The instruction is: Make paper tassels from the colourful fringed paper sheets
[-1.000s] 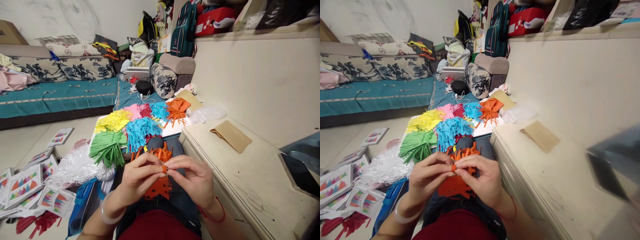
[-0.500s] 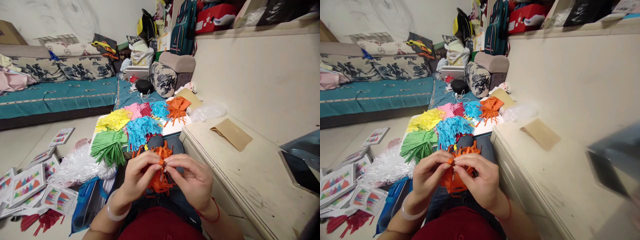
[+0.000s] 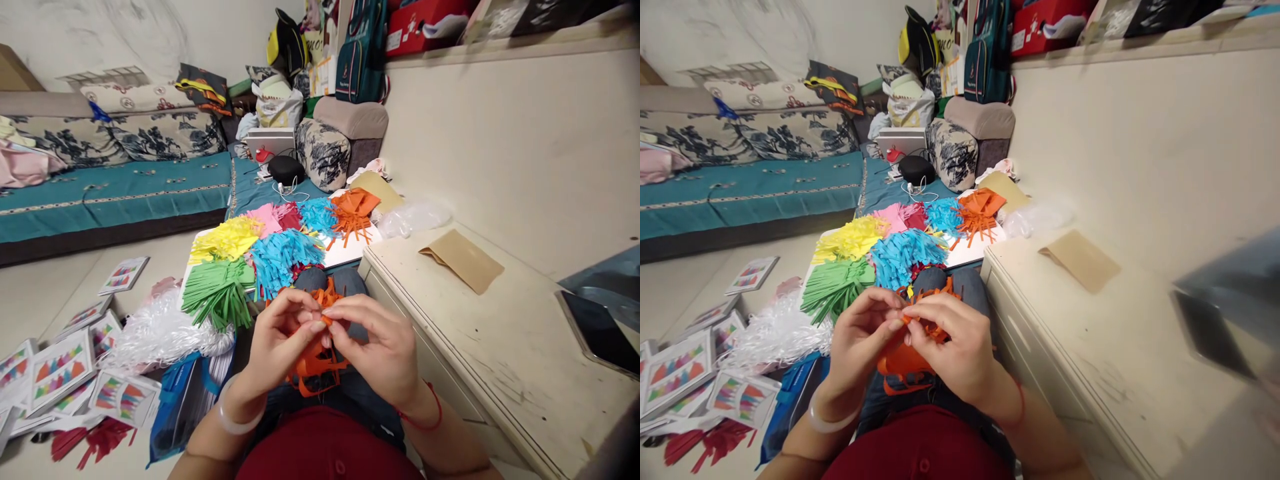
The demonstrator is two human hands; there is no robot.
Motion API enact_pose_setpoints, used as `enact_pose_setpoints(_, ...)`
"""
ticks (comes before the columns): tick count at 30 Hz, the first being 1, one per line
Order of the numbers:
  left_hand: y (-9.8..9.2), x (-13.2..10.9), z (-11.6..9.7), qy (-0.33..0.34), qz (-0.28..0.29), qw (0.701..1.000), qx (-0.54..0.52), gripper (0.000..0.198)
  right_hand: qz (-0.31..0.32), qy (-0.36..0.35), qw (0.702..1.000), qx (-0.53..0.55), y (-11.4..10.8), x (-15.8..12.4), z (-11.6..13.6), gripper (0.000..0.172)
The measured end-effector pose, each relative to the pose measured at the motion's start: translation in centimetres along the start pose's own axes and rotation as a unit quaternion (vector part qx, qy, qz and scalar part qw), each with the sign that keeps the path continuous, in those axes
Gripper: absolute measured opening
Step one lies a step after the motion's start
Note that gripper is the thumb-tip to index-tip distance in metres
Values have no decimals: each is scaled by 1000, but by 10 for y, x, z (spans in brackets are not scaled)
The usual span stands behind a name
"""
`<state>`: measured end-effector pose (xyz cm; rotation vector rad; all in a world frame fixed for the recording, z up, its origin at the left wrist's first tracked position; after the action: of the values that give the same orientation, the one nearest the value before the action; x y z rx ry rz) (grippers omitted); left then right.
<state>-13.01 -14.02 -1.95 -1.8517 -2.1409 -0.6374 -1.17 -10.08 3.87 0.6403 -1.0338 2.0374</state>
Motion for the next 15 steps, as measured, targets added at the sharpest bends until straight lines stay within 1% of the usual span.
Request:
enact_pose_setpoints(3, 0, 2, 6, -47, 11, 999, -5, 11, -7, -16, 998, -67, 1, -3, 4, 20)
enact_pose_setpoints(6, -1, 7, 11, -78, 21, 996, -27, 19, -7, -41, 992, -119, 3, -8, 6, 24)
enact_pose_setpoints(8, -2, 10, 14, -84, 26, 995, -40, 19, -10, -55, 989, -135, 4, -10, 6, 26)
enact_pose_setpoints(11, -3, 15, 16, -75, 23, 995, -59, 15, -27, -67, 985, -159, 4, -10, 7, 27)
enact_pose_setpoints(15, -3, 17, 21, -77, 24, 993, -83, 14, -48, -52, 985, -155, 3, -8, 8, 26)
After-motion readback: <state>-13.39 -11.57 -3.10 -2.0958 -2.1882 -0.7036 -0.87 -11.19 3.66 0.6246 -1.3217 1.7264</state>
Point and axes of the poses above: each hand's wrist, its own x-axis towards the middle knuckle, its own y-axis out of the palm, z = x × y, the point moved 8 cm from there along x, towards the middle knuckle, and after that the axes turned 8 degrees about z, right-handed, at the moved point
